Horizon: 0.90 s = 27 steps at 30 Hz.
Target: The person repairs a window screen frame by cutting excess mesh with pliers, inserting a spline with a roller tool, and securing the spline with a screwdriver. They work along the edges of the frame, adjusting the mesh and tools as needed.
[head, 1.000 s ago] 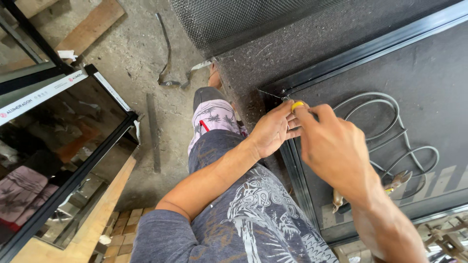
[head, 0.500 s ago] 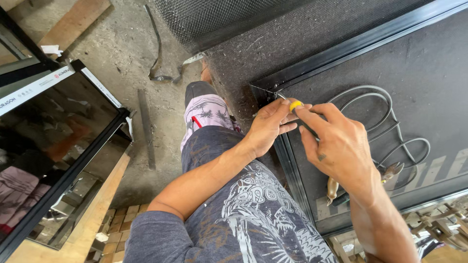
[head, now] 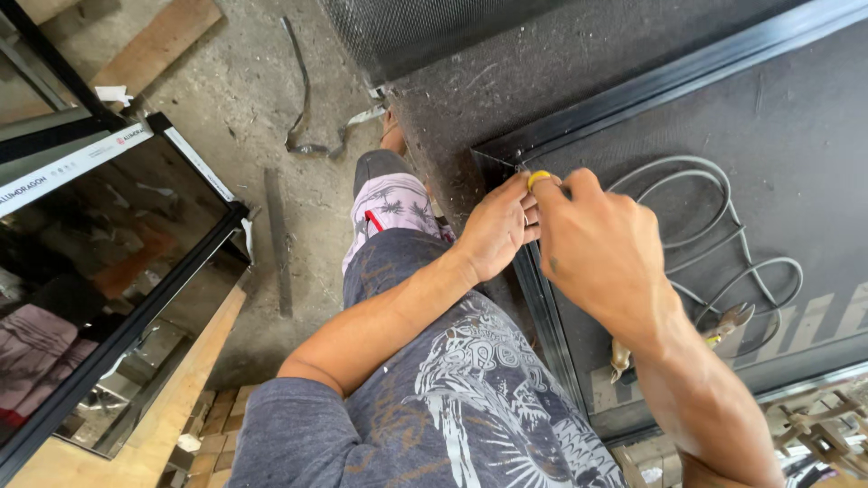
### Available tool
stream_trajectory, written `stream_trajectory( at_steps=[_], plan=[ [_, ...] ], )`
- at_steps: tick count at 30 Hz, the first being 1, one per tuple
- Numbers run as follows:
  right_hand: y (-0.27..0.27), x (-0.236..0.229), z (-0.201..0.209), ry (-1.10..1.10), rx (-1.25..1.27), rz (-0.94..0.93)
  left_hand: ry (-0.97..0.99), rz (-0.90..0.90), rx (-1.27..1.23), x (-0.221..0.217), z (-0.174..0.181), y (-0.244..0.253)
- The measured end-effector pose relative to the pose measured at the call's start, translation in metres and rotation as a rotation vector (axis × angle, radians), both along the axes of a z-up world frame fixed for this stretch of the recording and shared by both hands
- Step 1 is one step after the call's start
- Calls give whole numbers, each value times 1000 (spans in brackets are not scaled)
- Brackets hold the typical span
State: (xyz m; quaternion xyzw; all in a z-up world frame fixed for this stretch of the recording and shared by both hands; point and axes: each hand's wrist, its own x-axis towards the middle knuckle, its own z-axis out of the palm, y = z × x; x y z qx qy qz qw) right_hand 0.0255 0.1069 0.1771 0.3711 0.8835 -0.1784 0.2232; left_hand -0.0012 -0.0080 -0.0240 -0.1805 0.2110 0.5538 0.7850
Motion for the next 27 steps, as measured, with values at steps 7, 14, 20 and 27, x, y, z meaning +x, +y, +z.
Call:
stream_trajectory(
  at_steps=[7,14,20,27],
  plan=[
    [-16,52,18,243,-80,-342,313,-206,152,3,4,-5],
    [-46,83,-36,497,-185,-502,447,-152,43,6,13,-13],
    [-49,77,-37,451,-58,-421,443,-113,-19,4,24,-4],
    [-41,73,-33,371,-35,-366,421,-144,-58,3,22,-3]
  ],
)
